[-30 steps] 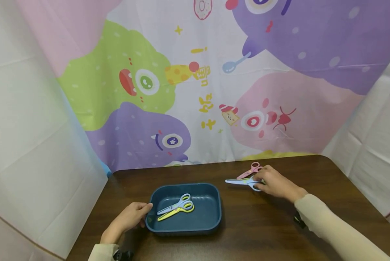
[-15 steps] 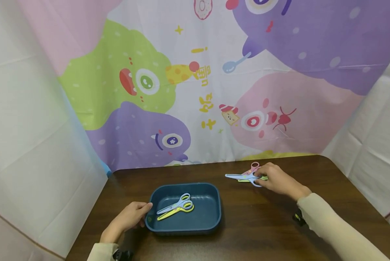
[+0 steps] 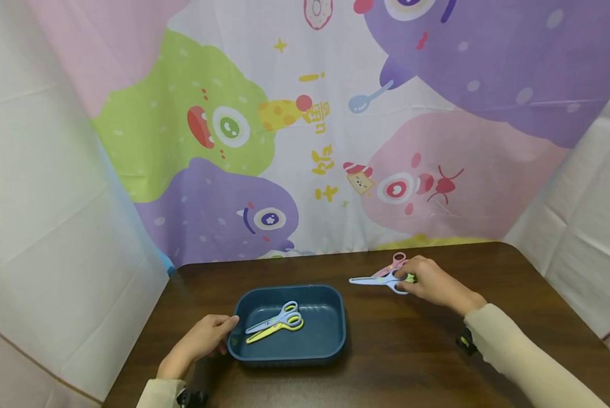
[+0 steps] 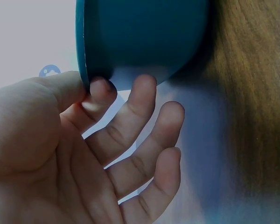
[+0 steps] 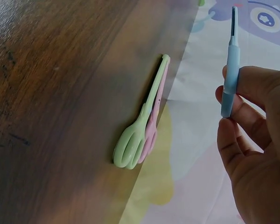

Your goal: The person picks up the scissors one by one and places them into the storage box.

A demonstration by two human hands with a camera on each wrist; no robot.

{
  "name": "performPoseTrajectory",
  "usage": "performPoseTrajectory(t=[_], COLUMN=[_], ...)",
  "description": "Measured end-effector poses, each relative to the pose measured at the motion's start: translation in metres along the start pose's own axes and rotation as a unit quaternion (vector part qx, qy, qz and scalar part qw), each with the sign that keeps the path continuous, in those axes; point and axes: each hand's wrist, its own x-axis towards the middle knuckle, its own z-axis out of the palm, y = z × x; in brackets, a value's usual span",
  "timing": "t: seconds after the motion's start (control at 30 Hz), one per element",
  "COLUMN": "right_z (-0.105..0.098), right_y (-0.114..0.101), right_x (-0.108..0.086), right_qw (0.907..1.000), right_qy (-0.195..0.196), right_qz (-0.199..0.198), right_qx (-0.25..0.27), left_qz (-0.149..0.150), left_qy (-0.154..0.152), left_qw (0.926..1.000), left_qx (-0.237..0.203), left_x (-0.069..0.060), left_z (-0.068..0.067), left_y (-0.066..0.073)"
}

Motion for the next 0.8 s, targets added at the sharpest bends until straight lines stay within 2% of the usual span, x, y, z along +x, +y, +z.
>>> performPoseTrajectory(t=[0.27,0.6,0.8], right_z=[0.000,0.002,0.002], right_y=[-0.008,-0.016,-0.022], right_x=[0.004,0.015,0.023], right_qw=[0.9997,0.9983,0.9979], right_qy=[0.016,0.021,0.026], right_qz=[0.015,0.030,0.023], right_qx=[0.006,0.045,0.056], left_qz=[-0.006,-0.007,-0.010], left_qy=[0.005,0.006,0.008], left_qw=[1.0000,0.9999,0.9999], left_qx=[-0.002,-0.005,-0.002], left_x=[0.000,-0.001,0.000], left_z=[0.001,0.001,0.001], left_y=[0.000,0.000,0.000])
